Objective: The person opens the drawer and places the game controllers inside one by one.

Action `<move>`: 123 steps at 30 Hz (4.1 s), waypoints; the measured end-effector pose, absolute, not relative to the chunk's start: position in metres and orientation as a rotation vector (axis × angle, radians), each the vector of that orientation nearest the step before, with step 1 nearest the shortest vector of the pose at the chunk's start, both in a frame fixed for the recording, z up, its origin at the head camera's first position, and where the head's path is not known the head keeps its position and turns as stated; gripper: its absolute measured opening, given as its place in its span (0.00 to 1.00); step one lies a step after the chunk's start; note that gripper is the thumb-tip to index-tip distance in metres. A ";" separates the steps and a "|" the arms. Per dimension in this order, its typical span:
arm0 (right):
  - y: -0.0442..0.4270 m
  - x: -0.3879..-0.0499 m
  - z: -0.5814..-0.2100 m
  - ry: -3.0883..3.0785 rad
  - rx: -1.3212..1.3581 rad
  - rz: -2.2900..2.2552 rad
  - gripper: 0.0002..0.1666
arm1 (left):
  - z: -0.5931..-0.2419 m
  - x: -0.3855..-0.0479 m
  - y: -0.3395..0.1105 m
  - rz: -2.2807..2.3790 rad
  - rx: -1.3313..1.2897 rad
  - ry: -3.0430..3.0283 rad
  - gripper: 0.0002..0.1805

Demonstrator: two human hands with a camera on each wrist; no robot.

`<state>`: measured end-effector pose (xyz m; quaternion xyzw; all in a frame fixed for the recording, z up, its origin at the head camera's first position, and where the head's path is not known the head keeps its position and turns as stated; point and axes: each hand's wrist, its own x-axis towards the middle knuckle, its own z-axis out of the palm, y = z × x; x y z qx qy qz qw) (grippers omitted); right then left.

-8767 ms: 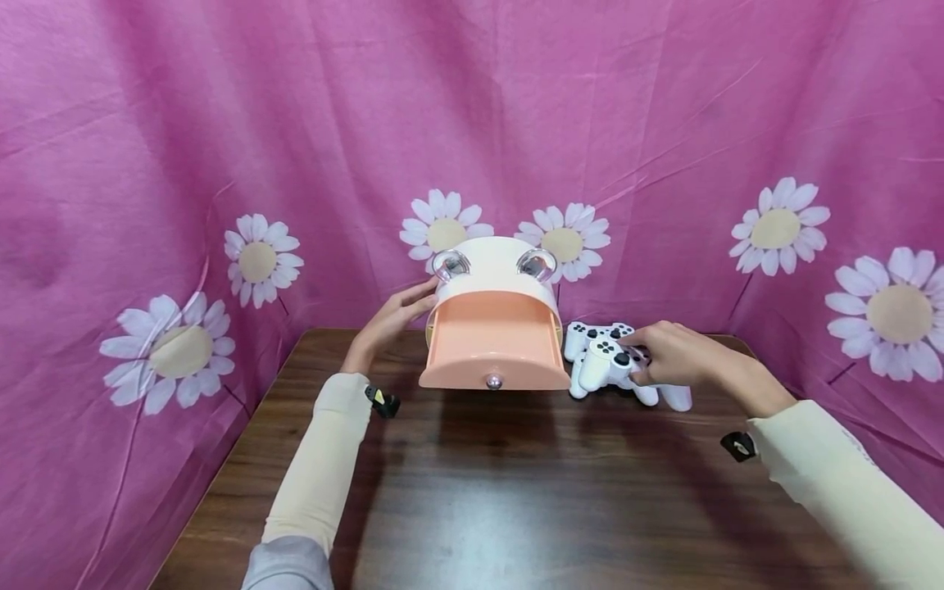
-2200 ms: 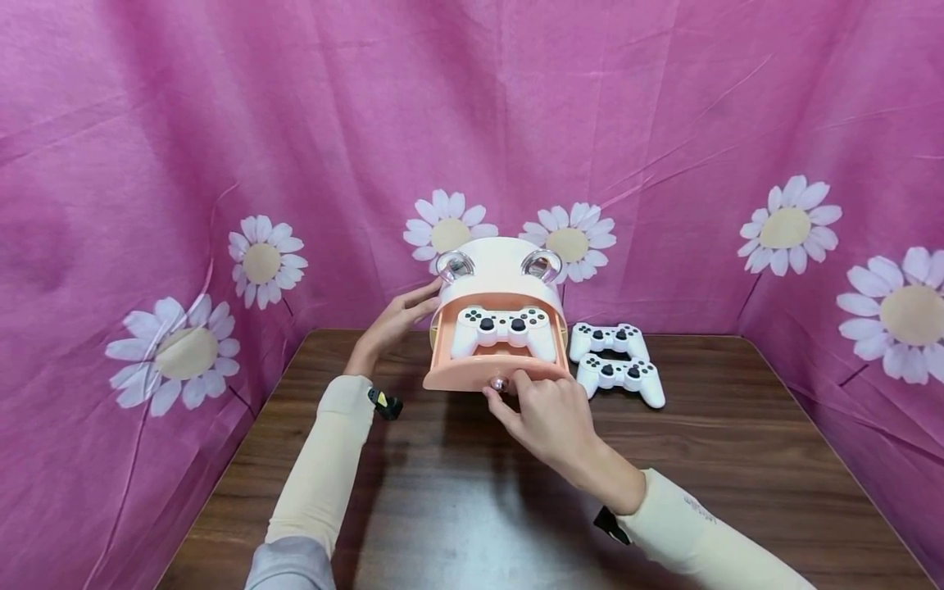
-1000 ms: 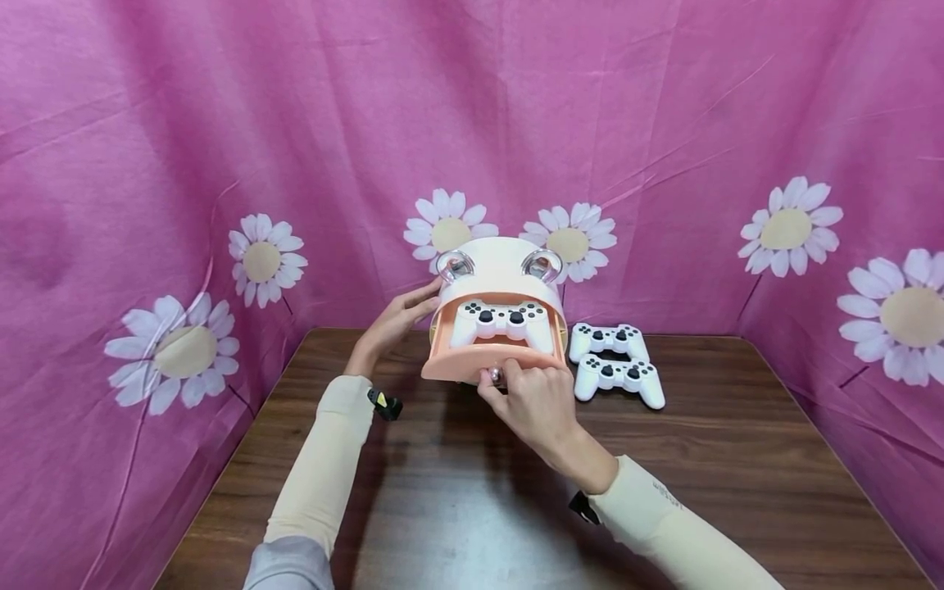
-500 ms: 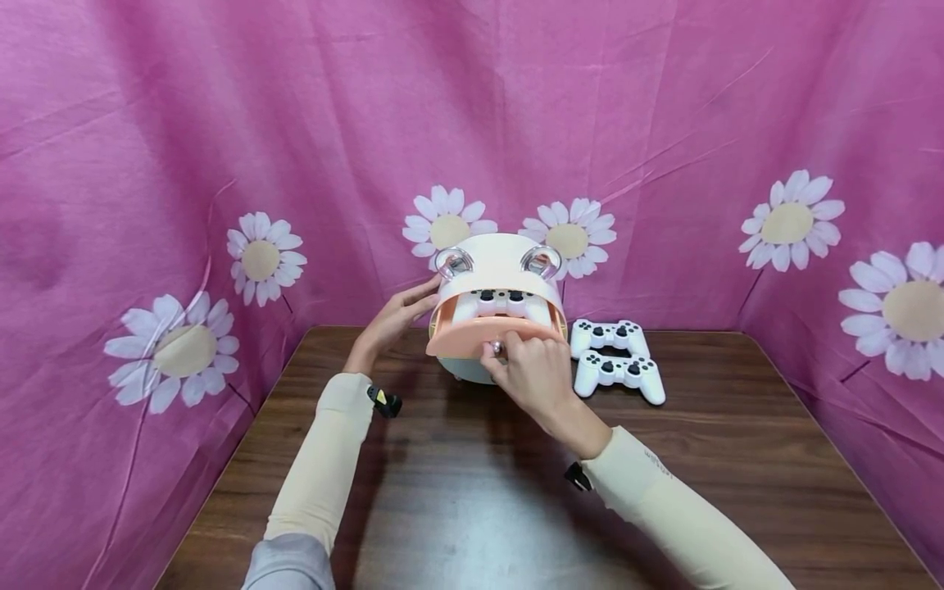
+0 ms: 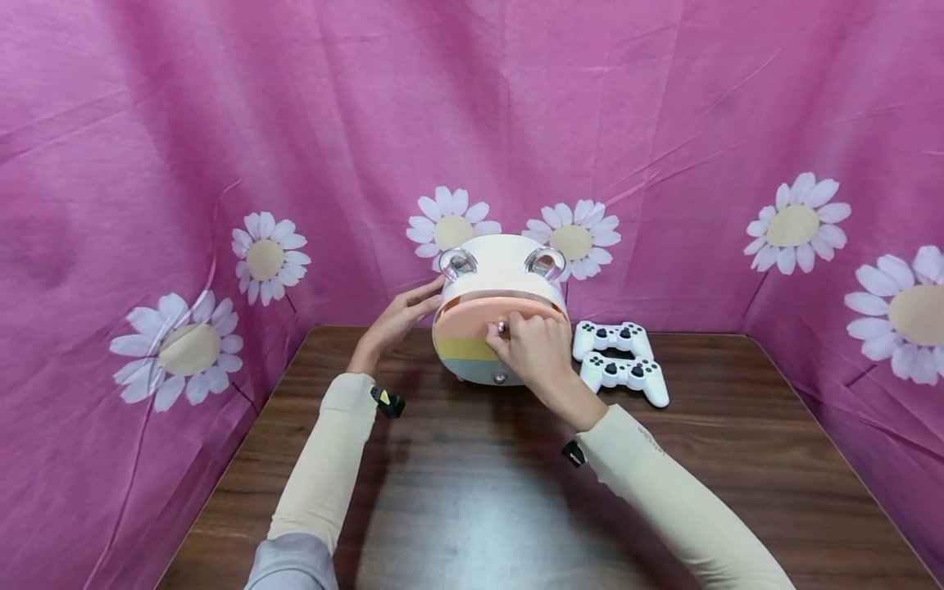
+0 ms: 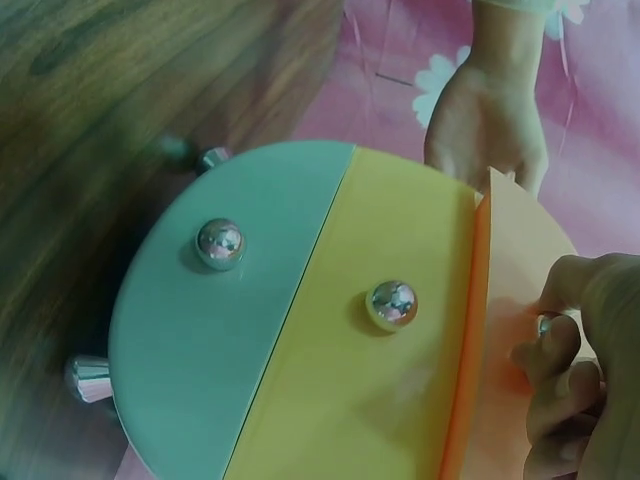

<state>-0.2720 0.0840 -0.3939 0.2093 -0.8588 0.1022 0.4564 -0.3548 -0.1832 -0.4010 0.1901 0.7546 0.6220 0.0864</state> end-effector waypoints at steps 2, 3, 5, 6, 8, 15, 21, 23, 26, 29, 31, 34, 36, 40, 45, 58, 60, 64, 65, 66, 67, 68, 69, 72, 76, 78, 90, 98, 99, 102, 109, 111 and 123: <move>0.085 -0.275 -0.393 -2.125 0.505 0.254 0.26 | -0.401 -0.355 -0.182 1.862 0.572 2.236 0.33; 0.086 -0.276 -0.393 -2.132 0.501 0.258 0.26 | -0.400 -0.355 -0.181 1.863 0.574 2.230 0.33; 0.086 -0.278 -0.392 -2.149 0.494 0.265 0.26 | -0.400 -0.356 -0.180 1.878 0.576 2.209 0.33; 0.087 -0.278 -0.392 -2.159 0.488 0.269 0.26 | -0.400 -0.356 -0.180 1.879 0.577 2.204 0.33; 0.087 -0.280 -0.391 -2.178 0.481 0.278 0.26 | -0.401 -0.356 -0.179 1.883 0.577 2.198 0.33; 0.087 -0.284 -0.391 -2.236 0.461 0.277 0.26 | -0.402 -0.356 -0.179 1.886 0.553 2.202 0.32; 0.087 -0.285 -0.392 -2.261 0.462 0.290 0.26 | -0.402 -0.354 -0.180 1.893 0.548 2.198 0.32; 0.087 -0.285 -0.393 -2.268 0.460 0.292 0.27 | -0.401 -0.354 -0.181 1.897 0.546 2.192 0.32; 0.088 -0.285 -0.396 -2.284 0.452 0.305 0.30 | -0.401 -0.353 -0.182 1.906 0.543 2.182 0.32; 0.088 -0.284 -0.399 -2.304 0.437 0.325 0.31 | -0.401 -0.354 -0.183 1.915 0.542 2.169 0.32; 0.088 -0.283 -0.401 -2.314 0.431 0.346 0.31 | -0.401 -0.354 -0.183 1.914 0.548 2.166 0.32; 0.089 -0.280 -0.403 -2.322 0.436 0.357 0.28 | -0.402 -0.355 -0.183 1.912 0.548 2.170 0.32; 0.090 -0.278 -0.403 -2.332 0.445 0.362 0.26 | -0.402 -0.355 -0.183 1.905 0.543 2.180 0.32; 0.091 -0.269 -0.405 -2.363 0.456 0.376 0.23 | -0.401 -0.354 -0.185 1.883 0.527 2.200 0.33; 0.092 -0.262 -0.420 -2.398 0.425 0.380 0.24 | -0.401 -0.353 -0.185 1.859 0.528 2.221 0.33; 0.082 -0.272 -0.449 -2.450 0.334 0.306 0.37 | -0.402 -0.353 -0.183 1.886 0.539 2.202 0.33; 0.079 -0.274 -0.450 -2.436 0.329 0.289 0.36 | -0.402 -0.353 -0.183 1.882 0.537 2.205 0.33; 0.075 -0.276 -0.451 -2.389 0.325 0.248 0.33 | -0.403 -0.354 -0.183 1.880 0.537 2.204 0.33; 0.075 -0.276 -0.452 -2.375 0.325 0.244 0.32 | -0.403 -0.354 -0.183 1.880 0.538 2.205 0.33; 0.075 -0.276 -0.452 -2.361 0.324 0.238 0.31 | -0.403 -0.355 -0.183 1.879 0.539 2.205 0.33; 0.075 -0.276 -0.453 -2.348 0.327 0.235 0.31 | -0.403 -0.355 -0.183 1.880 0.543 2.204 0.33; 0.075 -0.277 -0.454 -2.338 0.329 0.232 0.30 | -0.403 -0.355 -0.183 1.882 0.545 2.200 0.33; 0.075 -0.277 -0.454 -2.332 0.332 0.228 0.30 | -0.403 -0.355 -0.183 1.883 0.547 2.198 0.33; 0.075 -0.277 -0.455 -2.322 0.344 0.227 0.30 | -0.403 -0.356 -0.183 1.886 0.550 2.192 0.33; 0.077 -0.278 -0.454 -2.319 0.362 0.239 0.31 | -0.403 -0.357 -0.183 1.884 0.551 2.190 0.33; 0.077 -0.279 -0.454 -2.312 0.372 0.244 0.31 | -0.403 -0.357 -0.183 1.878 0.550 2.194 0.33; 0.077 -0.279 -0.454 -2.305 0.382 0.245 0.30 | -0.404 -0.356 -0.183 1.857 0.541 2.217 0.33; 0.077 -0.273 -0.453 -2.330 0.407 0.252 0.29 | -0.403 -0.357 -0.185 1.867 0.544 2.217 0.33; 0.078 -0.272 -0.453 -2.329 0.410 0.253 0.29 | -0.403 -0.357 -0.185 1.870 0.540 2.216 0.33; 0.078 -0.268 -0.454 -2.334 0.423 0.254 0.29 | -0.403 -0.356 -0.185 1.867 0.535 2.222 0.33; 0.079 -0.255 -0.455 -2.312 0.440 0.251 0.29 | -0.403 -0.355 -0.185 1.880 0.546 2.224 0.33; 0.079 -0.251 -0.456 -2.291 0.440 0.249 0.29 | -0.403 -0.355 -0.185 1.885 0.544 2.221 0.33; 0.079 -0.224 -0.458 -2.198 0.466 0.244 0.27 | -0.402 -0.353 -0.183 1.895 0.558 2.221 0.32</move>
